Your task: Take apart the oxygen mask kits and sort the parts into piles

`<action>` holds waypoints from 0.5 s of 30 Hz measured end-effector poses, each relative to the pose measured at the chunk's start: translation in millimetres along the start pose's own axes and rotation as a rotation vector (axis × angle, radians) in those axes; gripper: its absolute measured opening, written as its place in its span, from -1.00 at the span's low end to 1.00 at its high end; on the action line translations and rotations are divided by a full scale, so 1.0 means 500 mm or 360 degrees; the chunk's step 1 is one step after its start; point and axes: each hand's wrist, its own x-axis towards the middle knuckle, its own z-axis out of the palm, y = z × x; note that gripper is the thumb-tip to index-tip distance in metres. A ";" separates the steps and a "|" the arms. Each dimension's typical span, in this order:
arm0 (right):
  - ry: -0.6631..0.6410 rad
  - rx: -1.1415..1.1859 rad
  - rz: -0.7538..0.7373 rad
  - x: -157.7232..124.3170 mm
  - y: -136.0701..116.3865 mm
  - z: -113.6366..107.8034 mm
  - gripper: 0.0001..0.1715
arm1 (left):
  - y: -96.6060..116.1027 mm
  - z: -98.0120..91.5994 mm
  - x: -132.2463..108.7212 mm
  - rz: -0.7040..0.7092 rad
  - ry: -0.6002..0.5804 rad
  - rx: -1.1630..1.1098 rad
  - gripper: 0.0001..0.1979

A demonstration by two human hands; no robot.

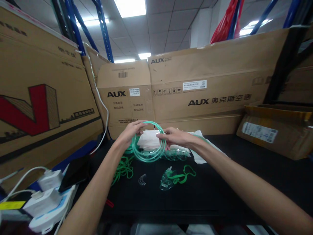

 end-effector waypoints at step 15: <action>0.0099 0.0135 0.0264 0.240 0.033 0.131 -0.64 | -0.163 -0.214 0.020 -0.0389 0.0586 0.1079 -0.78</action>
